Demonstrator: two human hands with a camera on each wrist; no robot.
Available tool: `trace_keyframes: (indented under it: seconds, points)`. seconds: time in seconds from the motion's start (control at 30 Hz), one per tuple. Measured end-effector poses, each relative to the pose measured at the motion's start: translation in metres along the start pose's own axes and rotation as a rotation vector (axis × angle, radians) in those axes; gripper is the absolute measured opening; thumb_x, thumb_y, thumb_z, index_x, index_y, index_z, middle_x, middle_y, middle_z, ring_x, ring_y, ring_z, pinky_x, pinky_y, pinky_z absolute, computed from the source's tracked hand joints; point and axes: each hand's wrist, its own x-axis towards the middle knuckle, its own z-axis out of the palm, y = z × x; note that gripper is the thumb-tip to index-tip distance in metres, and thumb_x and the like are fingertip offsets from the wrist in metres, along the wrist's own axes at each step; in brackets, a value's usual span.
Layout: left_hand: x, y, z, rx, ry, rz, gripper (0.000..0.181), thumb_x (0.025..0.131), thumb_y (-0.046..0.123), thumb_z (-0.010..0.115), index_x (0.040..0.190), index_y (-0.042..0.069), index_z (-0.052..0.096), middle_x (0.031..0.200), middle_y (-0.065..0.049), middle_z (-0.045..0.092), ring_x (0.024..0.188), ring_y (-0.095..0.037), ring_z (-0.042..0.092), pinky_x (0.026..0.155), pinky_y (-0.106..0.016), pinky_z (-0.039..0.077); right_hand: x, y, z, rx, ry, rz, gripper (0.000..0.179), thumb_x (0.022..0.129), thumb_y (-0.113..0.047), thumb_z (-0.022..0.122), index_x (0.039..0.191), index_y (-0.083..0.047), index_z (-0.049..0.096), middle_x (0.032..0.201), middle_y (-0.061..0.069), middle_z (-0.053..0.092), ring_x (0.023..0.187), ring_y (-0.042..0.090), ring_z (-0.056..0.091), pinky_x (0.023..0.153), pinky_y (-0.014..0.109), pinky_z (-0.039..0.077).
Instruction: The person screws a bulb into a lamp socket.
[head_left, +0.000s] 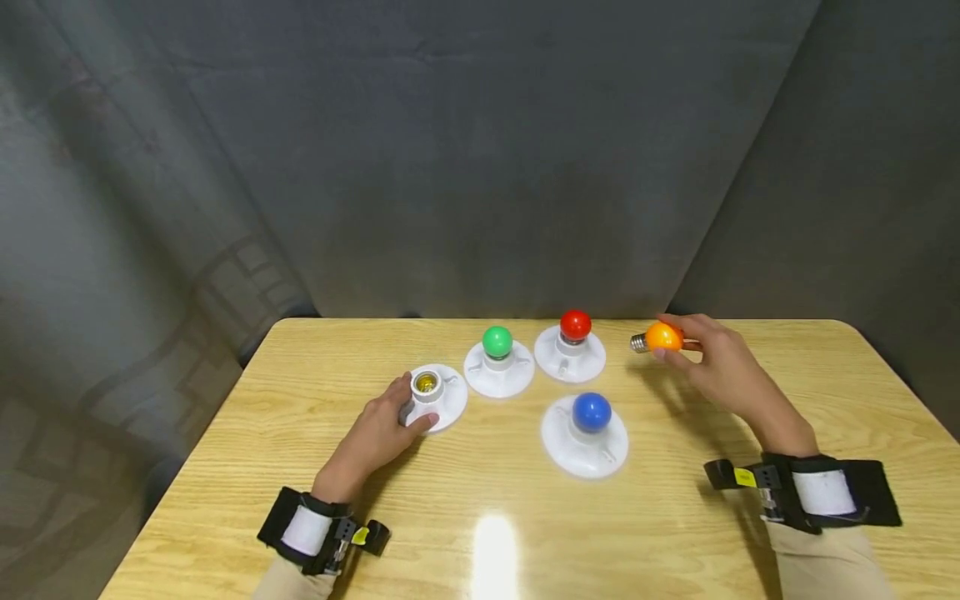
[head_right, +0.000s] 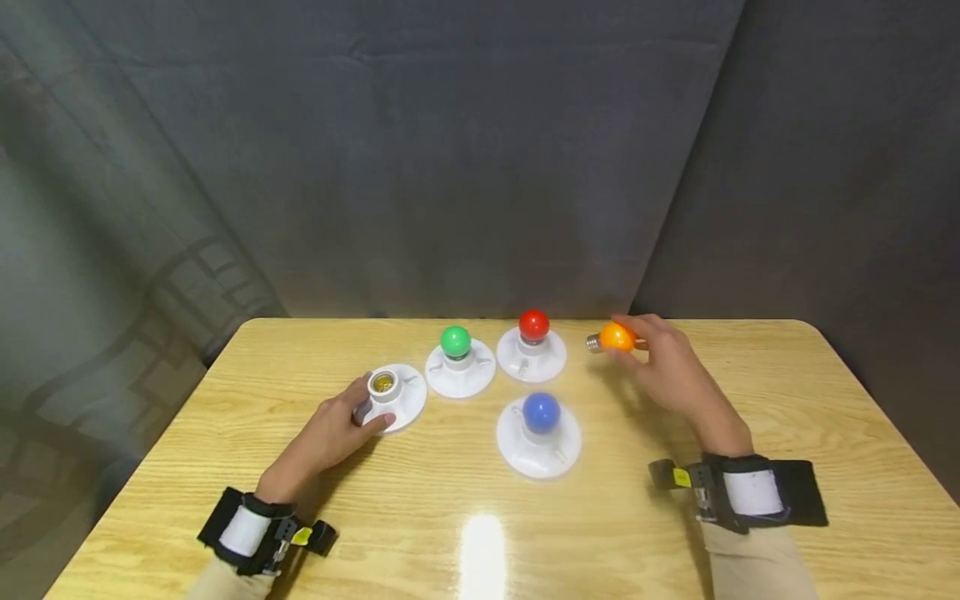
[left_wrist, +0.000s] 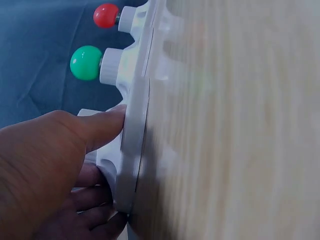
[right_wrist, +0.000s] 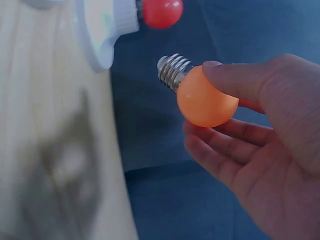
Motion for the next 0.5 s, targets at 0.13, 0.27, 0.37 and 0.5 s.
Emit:
trace_keyframes:
  seconds: [0.13,0.27,0.37,0.5]
  points:
    - [-0.004,0.004,0.001,0.005,-0.015,-0.006,0.077,0.089,0.037,0.069,0.146,-0.005,0.037,0.154,-0.023,0.033,0.143,-0.038,0.033,0.115,-0.052,0.034,0.002,-0.012,-0.005,-0.020,-0.005,0.010,0.048,0.085,-0.005,0.072,0.129,0.006,0.056,0.114,0.025,0.061,0.100,0.040,0.060,0.084,0.063,0.052]
    - [-0.010,0.006,0.003,0.002,-0.023,0.013,0.077,0.089,0.036,0.070,0.146,-0.004,0.038,0.154,-0.023,0.035,0.142,-0.038,0.034,0.115,-0.052,0.035,0.002,-0.022,-0.009,-0.038,0.002,-0.004,0.049,0.084,-0.006,0.073,0.129,0.003,0.057,0.116,0.024,0.061,0.099,0.039,0.061,0.084,0.062,0.053]
    - [-0.015,0.009,0.004,-0.005,-0.029,0.031,0.077,0.088,0.036,0.071,0.146,-0.003,0.038,0.153,-0.022,0.036,0.142,-0.037,0.035,0.115,-0.051,0.035,0.002,-0.027,-0.011,-0.048,0.011,-0.022,0.049,0.084,-0.007,0.073,0.129,0.002,0.058,0.117,0.023,0.062,0.099,0.038,0.062,0.082,0.060,0.054]
    - [-0.022,0.015,0.007,-0.021,-0.043,0.053,0.076,0.087,0.035,0.072,0.145,-0.002,0.040,0.153,-0.019,0.038,0.143,-0.035,0.036,0.115,-0.050,0.035,0.002,-0.034,-0.014,-0.059,0.014,-0.040,0.048,0.085,-0.009,0.073,0.130,0.000,0.058,0.118,0.021,0.062,0.098,0.035,0.063,0.081,0.057,0.055]
